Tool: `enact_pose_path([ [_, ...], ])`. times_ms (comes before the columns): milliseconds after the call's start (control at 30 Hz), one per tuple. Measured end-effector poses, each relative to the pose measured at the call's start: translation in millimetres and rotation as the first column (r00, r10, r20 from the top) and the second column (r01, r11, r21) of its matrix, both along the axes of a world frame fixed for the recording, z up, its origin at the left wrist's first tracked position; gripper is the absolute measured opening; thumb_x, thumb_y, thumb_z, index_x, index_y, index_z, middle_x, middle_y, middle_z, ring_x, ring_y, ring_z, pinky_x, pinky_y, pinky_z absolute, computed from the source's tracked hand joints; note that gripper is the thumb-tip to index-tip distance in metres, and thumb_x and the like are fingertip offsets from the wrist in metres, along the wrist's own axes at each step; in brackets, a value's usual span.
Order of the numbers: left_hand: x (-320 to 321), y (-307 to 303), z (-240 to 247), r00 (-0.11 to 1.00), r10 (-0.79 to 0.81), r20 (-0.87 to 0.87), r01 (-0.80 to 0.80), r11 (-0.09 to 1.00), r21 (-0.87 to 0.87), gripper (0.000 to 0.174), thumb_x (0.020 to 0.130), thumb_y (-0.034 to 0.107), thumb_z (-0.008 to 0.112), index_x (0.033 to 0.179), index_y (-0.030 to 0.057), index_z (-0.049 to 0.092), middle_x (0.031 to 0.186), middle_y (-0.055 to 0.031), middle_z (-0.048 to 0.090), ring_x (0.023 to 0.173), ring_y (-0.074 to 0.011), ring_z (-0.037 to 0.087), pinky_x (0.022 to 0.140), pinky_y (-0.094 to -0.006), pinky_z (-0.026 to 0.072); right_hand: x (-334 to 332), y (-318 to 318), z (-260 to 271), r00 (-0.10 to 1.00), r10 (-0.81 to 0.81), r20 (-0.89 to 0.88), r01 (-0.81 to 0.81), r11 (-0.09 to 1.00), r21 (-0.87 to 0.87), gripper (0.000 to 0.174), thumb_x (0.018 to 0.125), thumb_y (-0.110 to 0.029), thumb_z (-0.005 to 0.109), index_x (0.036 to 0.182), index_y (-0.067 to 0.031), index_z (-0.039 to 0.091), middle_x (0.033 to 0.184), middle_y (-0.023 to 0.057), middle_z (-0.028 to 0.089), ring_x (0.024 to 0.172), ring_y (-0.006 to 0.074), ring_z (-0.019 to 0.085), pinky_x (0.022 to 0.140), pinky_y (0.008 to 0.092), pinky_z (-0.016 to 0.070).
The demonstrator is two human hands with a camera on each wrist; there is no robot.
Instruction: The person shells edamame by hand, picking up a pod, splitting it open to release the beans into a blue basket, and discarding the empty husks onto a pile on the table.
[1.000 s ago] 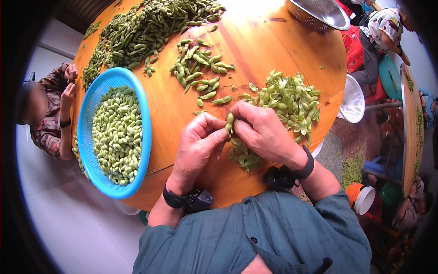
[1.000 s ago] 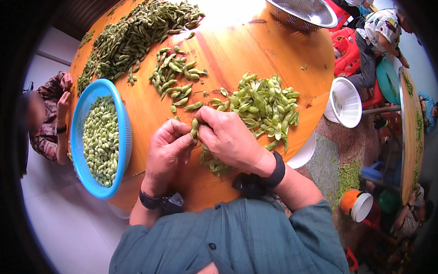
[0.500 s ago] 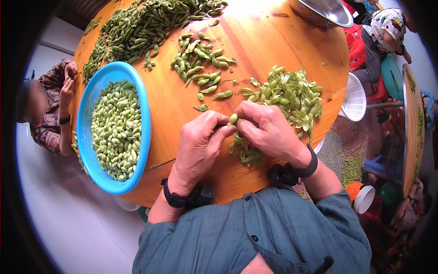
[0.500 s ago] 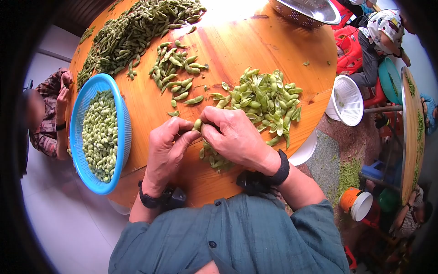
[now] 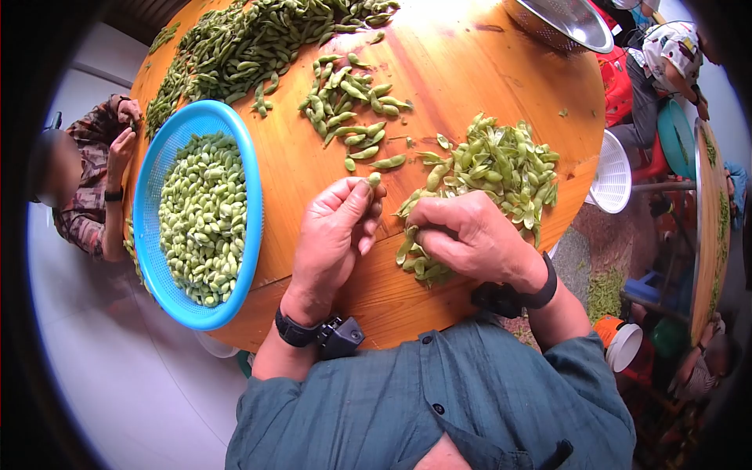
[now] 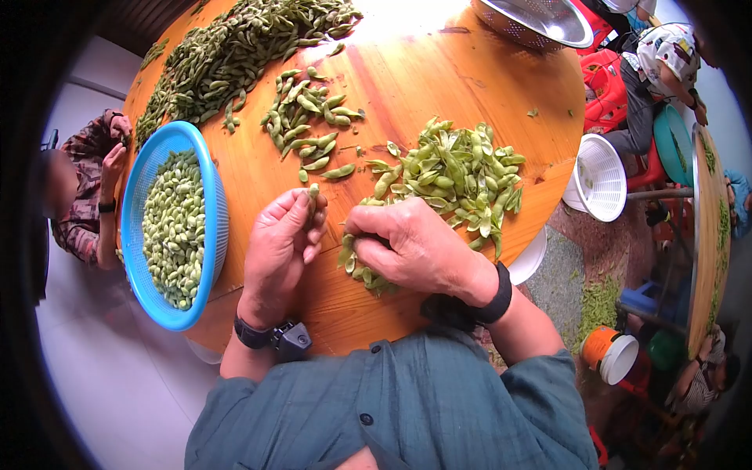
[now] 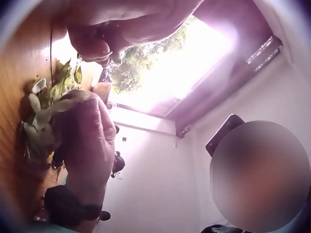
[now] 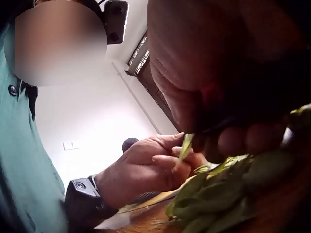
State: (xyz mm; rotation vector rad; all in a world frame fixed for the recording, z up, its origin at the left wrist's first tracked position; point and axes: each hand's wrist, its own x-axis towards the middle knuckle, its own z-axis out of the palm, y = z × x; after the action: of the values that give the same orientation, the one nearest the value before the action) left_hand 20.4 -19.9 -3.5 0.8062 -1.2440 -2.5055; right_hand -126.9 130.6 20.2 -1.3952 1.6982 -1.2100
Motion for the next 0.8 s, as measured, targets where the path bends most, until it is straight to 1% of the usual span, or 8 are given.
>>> enact_pose_path([
  [67, 0, 0, 5, 1.0, -0.016, 0.015, 0.016, 1.0, -0.004, 0.022, 0.101, 0.021, 0.056, 0.107, 0.0012, 0.063, 0.082, -0.0026, 0.061, 0.06, -0.0065, 0.053, 0.046, -0.017, 0.0393, -1, 6, -2, 0.995, 0.018, -0.1, -0.008, 0.996, 0.094, 0.012, 0.085, -0.013, 0.066, 0.084, -0.001, 0.063, 0.066, 0.019, 0.06, 0.064, 0.0379, 0.062, 0.058, 0.0407, 0.0493],
  [200, -1, 8, 11, 0.997, -0.081, 0.007, 0.081, 0.995, 0.052, 0.021, 0.101, 0.019, 0.057, 0.11, 0.0009, 0.061, 0.082, -0.0032, 0.063, 0.06, -0.0059, 0.054, 0.046, -0.0163, 0.0401, 1, 7, -3, 0.972, -0.043, -0.232, 0.066, 0.993, 0.094, 0.017, 0.085, -0.018, 0.07, 0.086, -0.0012, 0.066, 0.068, 0.0196, 0.062, 0.065, 0.0363, 0.064, 0.059, 0.0402, 0.0505],
  [267, -2, 11, 13, 0.996, -0.087, -0.005, 0.088, 0.994, 0.06, 0.02, 0.101, 0.018, 0.056, 0.111, 0.001, 0.059, 0.082, -0.0028, 0.064, 0.06, -0.005, 0.054, 0.047, -0.0158, 0.0404, 5, 1, 2, 0.954, -0.287, -0.081, 0.289, 0.957, 0.01, 0.017, 0.084, -0.017, 0.071, 0.089, -0.0003, 0.068, 0.07, 0.0189, 0.063, 0.064, 0.0319, 0.065, 0.06, 0.0373, 0.0512],
  [400, -2, 16, 12, 0.986, -0.162, -0.021, 0.161, 0.986, -0.049, 0.018, 0.101, 0.018, 0.055, 0.111, 0.0037, 0.05, 0.083, -0.0043, 0.064, 0.059, -0.0054, 0.055, 0.047, -0.0158, 0.0419, 12, -4, -5, 0.945, -0.302, 0.122, 0.307, 0.951, -0.021, 0.014, 0.084, -0.01, 0.071, 0.091, 0.0013, 0.068, 0.075, 0.0164, 0.065, 0.064, 0.0237, 0.065, 0.061, 0.0325, 0.0503],
  [533, -4, 21, 17, 0.984, -0.166, 0.071, 0.171, 0.983, -0.072, 0.022, 0.104, 0.023, 0.051, 0.114, 0.0043, 0.048, 0.079, -0.0025, 0.06, 0.058, -0.0047, 0.055, 0.046, -0.0166, 0.0429, 13, -6, -5, 0.937, -0.298, 0.18, 0.303, 0.953, 0.002, 0.012, 0.083, -0.009, 0.071, 0.087, 0.0015, 0.067, 0.074, 0.016, 0.064, 0.064, 0.0261, 0.065, 0.06, 0.0344, 0.0498],
  [600, -4, 24, 17, 0.982, -0.167, 0.089, 0.175, 0.981, -0.088, 0.023, 0.105, 0.025, 0.049, 0.114, 0.0039, 0.049, 0.078, -0.002, 0.059, 0.057, -0.0045, 0.054, 0.046, -0.0168, 0.0431, 12, -7, -1, 0.958, -0.269, -0.097, 0.265, 0.963, -0.053, 0.009, 0.081, -0.008, 0.069, 0.082, 0.0004, 0.064, 0.072, 0.0147, 0.061, 0.065, 0.0303, 0.063, 0.058, 0.0381, 0.0495],
  [733, -6, 28, 18, 0.971, -0.195, 0.138, 0.218, 0.961, -0.172, 0.027, 0.106, 0.027, 0.045, 0.114, 0.0027, 0.053, 0.076, -0.0014, 0.058, 0.057, -0.0045, 0.053, 0.045, -0.0172, 0.0436, 17, -9, -5, 0.914, -0.267, -0.307, 0.237, 0.962, -0.133, 0.01, 0.08, -0.008, 0.067, 0.079, -0.0023, 0.06, 0.071, 0.0135, 0.057, 0.067, 0.0352, 0.062, 0.059, 0.0442, 0.0494],
  [800, -5, 25, 17, 0.969, -0.212, 0.126, 0.231, 0.96, -0.16, 0.028, 0.106, 0.027, 0.046, 0.114, 0.0021, 0.055, 0.077, -0.0021, 0.06, 0.057, -0.0055, 0.055, 0.046, -0.0173, 0.0444, 17, -9, -10, 0.918, -0.271, -0.288, 0.236, 0.96, -0.15, 0.009, 0.081, -0.007, 0.067, 0.08, -0.0017, 0.06, 0.072, 0.014, 0.059, 0.068, 0.0351, 0.062, 0.06, 0.0437, 0.0498],
])
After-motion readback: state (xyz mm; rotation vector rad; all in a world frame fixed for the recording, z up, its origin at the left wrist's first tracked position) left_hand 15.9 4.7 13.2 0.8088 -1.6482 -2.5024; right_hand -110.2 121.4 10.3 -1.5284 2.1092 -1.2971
